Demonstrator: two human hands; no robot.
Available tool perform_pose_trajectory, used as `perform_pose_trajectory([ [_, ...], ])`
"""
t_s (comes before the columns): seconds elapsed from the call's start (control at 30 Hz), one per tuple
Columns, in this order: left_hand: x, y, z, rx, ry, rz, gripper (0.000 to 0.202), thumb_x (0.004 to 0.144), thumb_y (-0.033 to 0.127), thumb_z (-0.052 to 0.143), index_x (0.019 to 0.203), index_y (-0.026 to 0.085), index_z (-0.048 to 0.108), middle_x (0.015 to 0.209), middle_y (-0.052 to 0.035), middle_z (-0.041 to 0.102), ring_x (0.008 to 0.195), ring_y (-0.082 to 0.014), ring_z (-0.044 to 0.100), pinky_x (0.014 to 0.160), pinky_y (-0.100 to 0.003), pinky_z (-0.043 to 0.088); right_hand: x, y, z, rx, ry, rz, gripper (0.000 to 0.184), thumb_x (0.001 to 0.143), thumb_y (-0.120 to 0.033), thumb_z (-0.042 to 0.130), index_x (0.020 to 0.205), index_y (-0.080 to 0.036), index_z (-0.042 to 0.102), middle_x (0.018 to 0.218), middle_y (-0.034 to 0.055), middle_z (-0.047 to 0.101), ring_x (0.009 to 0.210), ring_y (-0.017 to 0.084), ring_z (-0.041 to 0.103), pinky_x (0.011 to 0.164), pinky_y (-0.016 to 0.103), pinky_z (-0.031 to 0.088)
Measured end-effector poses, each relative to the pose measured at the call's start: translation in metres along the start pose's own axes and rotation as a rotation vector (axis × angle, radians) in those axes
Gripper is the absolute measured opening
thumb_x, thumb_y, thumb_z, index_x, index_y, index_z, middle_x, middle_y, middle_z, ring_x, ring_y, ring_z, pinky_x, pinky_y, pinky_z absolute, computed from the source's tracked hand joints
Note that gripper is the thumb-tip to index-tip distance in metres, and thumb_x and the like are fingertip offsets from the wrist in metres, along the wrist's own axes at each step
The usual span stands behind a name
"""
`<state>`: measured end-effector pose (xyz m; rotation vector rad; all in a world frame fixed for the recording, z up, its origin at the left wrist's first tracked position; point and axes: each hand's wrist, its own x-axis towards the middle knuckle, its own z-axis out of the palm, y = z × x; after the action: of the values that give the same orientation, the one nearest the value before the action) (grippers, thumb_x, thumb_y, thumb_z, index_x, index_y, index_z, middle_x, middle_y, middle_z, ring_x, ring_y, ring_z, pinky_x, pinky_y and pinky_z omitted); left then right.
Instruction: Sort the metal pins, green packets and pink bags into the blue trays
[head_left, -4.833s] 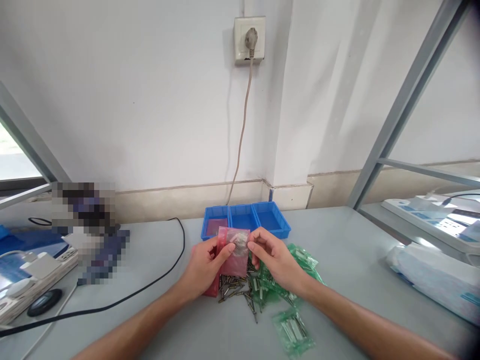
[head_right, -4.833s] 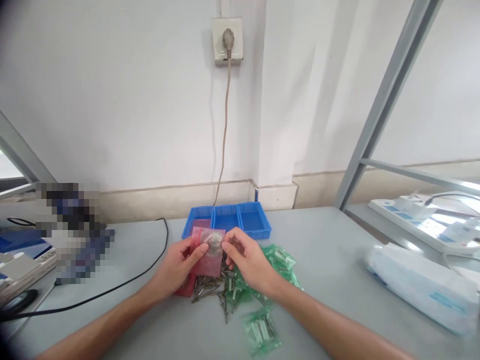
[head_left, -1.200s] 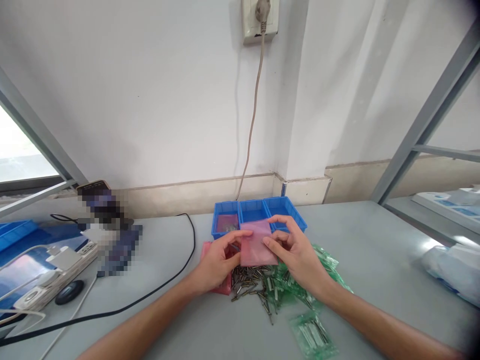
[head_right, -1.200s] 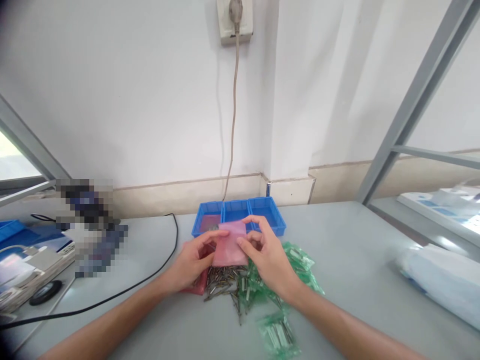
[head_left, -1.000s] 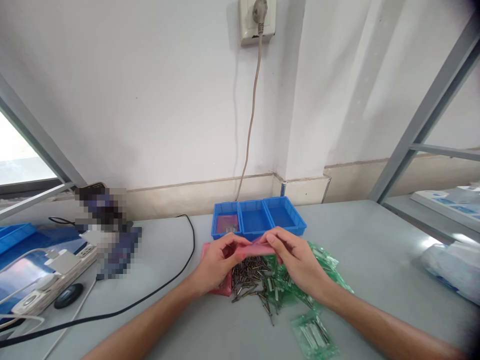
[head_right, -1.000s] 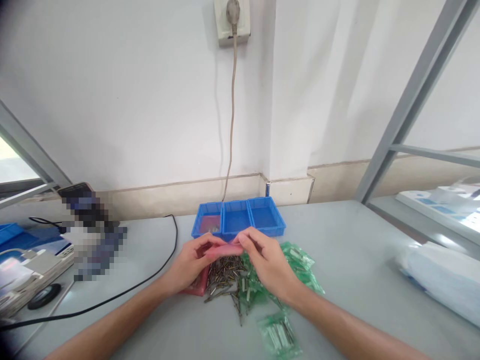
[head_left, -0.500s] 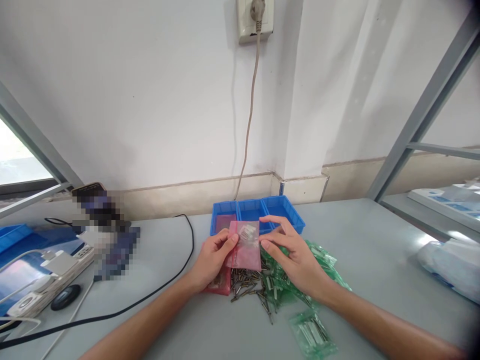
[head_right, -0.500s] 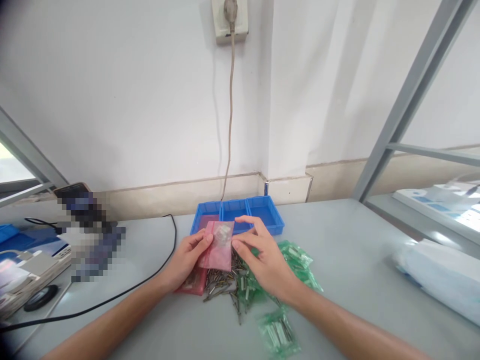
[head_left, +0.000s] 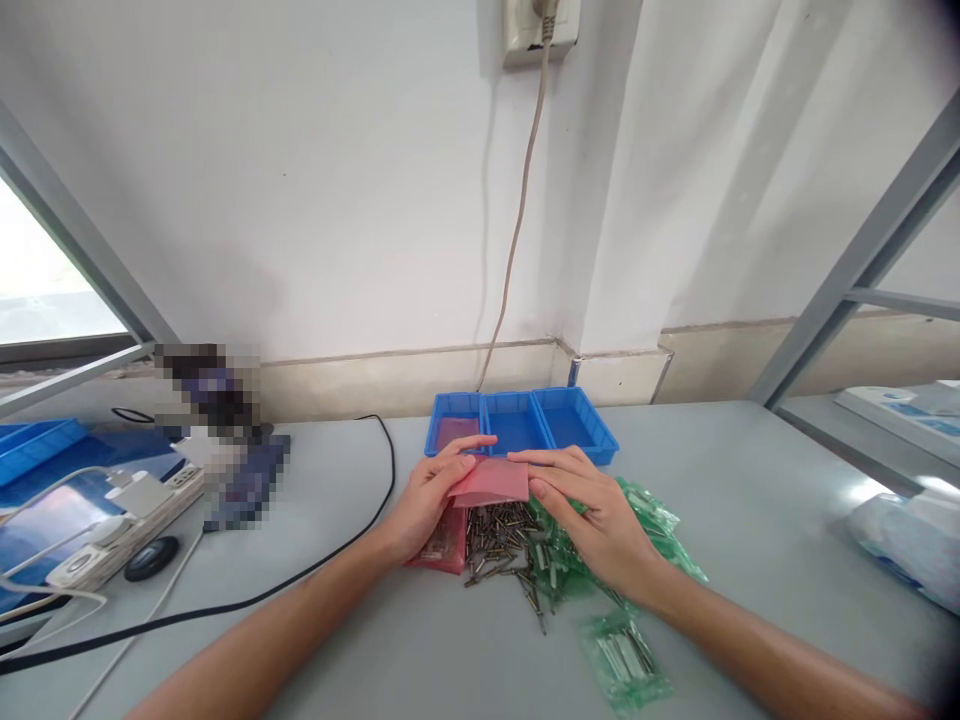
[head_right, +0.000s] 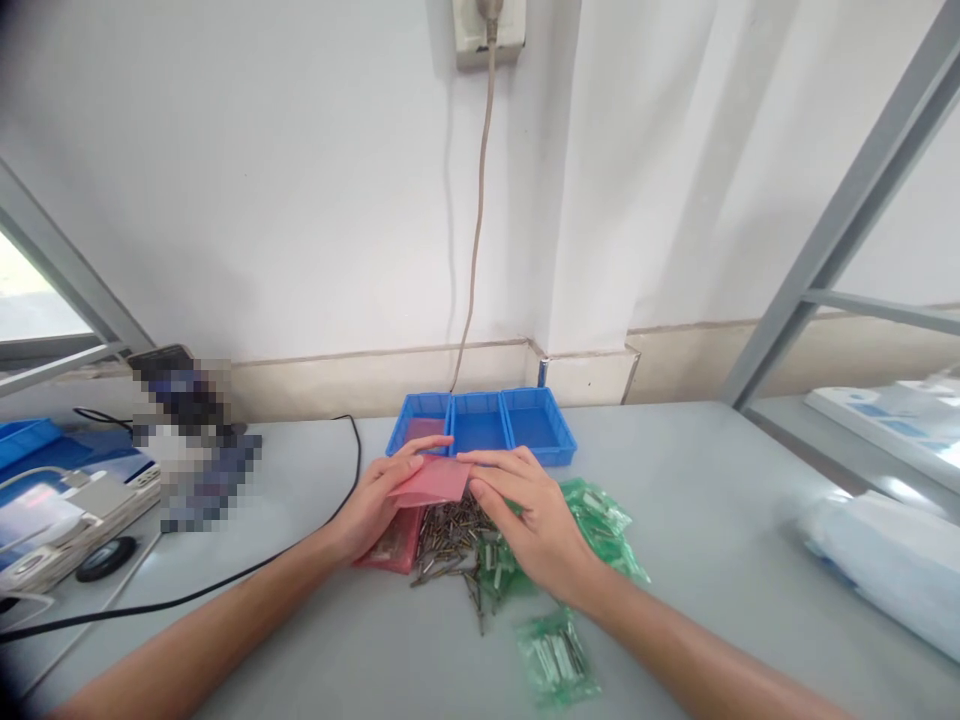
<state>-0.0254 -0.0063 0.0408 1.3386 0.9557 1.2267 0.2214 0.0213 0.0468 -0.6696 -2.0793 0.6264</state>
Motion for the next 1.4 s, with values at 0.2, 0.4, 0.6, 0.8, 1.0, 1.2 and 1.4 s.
perform_pose_trajectory([
  [0.2, 0.001, -0.007, -0.003, -0.076, 0.02, -0.026, 0.036, 0.103, 0.043, 0.062, 0.091, 0.017, 0.085, 0.111, -0.0104, 0.08, 0.111, -0.0303, 0.07, 0.106, -0.043, 0.05, 0.001, 0.003, 0.002, 0.022, 0.051, 0.11, 0.031, 0.113, -0.034, 0.051, 0.128, -0.036, 0.079, 0.126, 0.0035, 0.08, 0.115, 0.028, 0.069, 0.109, 0.049, 0.043],
  [0.4, 0.002, -0.014, -0.007, -0.017, -0.015, -0.039, 0.042, 0.09, 0.018, 0.069, 0.131, 0.025, 0.077, 0.126, -0.0065, 0.077, 0.11, -0.0254, 0.07, 0.097, -0.037, 0.053, 0.0, 0.008, 0.005, -0.018, 0.074, 0.167, 0.035, 0.103, -0.018, 0.055, 0.127, -0.032, 0.076, 0.11, 0.0037, 0.078, 0.096, 0.025, 0.065, 0.091, 0.041, 0.051],
  [0.6, 0.001, -0.008, -0.005, 0.102, -0.036, -0.029, 0.038, 0.094, 0.04, 0.081, 0.127, 0.021, 0.078, 0.128, -0.0105, 0.076, 0.117, -0.0279, 0.069, 0.104, -0.039, 0.051, 0.001, 0.008, 0.004, 0.007, 0.058, 0.184, 0.015, 0.105, -0.029, 0.062, 0.111, -0.03, 0.076, 0.102, 0.0036, 0.068, 0.09, 0.023, 0.062, 0.081, 0.037, 0.051],
  [0.8, 0.001, -0.007, -0.004, 0.101, -0.033, -0.048, 0.039, 0.096, 0.055, 0.076, 0.108, 0.018, 0.079, 0.105, -0.0075, 0.078, 0.101, -0.0262, 0.07, 0.091, -0.037, 0.053, 0.0, 0.002, 0.005, 0.061, 0.05, 0.229, 0.015, 0.106, -0.037, 0.061, 0.104, -0.027, 0.071, 0.102, 0.0049, 0.063, 0.085, 0.022, 0.062, 0.066, 0.032, 0.048],
  [1.0, 0.001, -0.009, -0.003, 0.087, -0.006, -0.055, 0.044, 0.097, 0.059, 0.073, 0.108, 0.017, 0.076, 0.105, -0.0072, 0.075, 0.096, -0.0236, 0.068, 0.086, -0.033, 0.052, -0.003, 0.002, 0.009, 0.25, 0.098, 0.323, 0.021, 0.106, -0.038, 0.062, 0.126, -0.03, 0.059, 0.092, -0.0007, 0.068, 0.079, 0.02, 0.064, 0.068, 0.031, 0.048],
  [1.2, 0.001, -0.01, -0.004, 0.034, -0.01, -0.044, 0.038, 0.1, 0.055, 0.071, 0.105, 0.017, 0.077, 0.111, -0.0076, 0.073, 0.101, -0.0237, 0.066, 0.092, -0.035, 0.052, -0.001, 0.005, 0.006, 0.098, 0.041, 0.234, 0.024, 0.103, -0.021, 0.054, 0.112, -0.03, 0.075, 0.097, 0.0005, 0.071, 0.085, 0.02, 0.063, 0.076, 0.032, 0.047],
  [1.4, 0.002, -0.006, -0.004, 0.074, -0.007, 0.029, 0.035, 0.104, 0.049, 0.068, 0.093, 0.019, 0.084, 0.147, -0.0101, 0.064, 0.133, -0.0316, 0.061, 0.112, -0.042, 0.048, 0.0, 0.009, 0.007, 0.149, 0.058, 0.261, 0.021, 0.1, -0.021, 0.059, 0.112, -0.03, 0.075, 0.103, 0.0009, 0.072, 0.081, 0.019, 0.061, 0.074, 0.032, 0.048],
])
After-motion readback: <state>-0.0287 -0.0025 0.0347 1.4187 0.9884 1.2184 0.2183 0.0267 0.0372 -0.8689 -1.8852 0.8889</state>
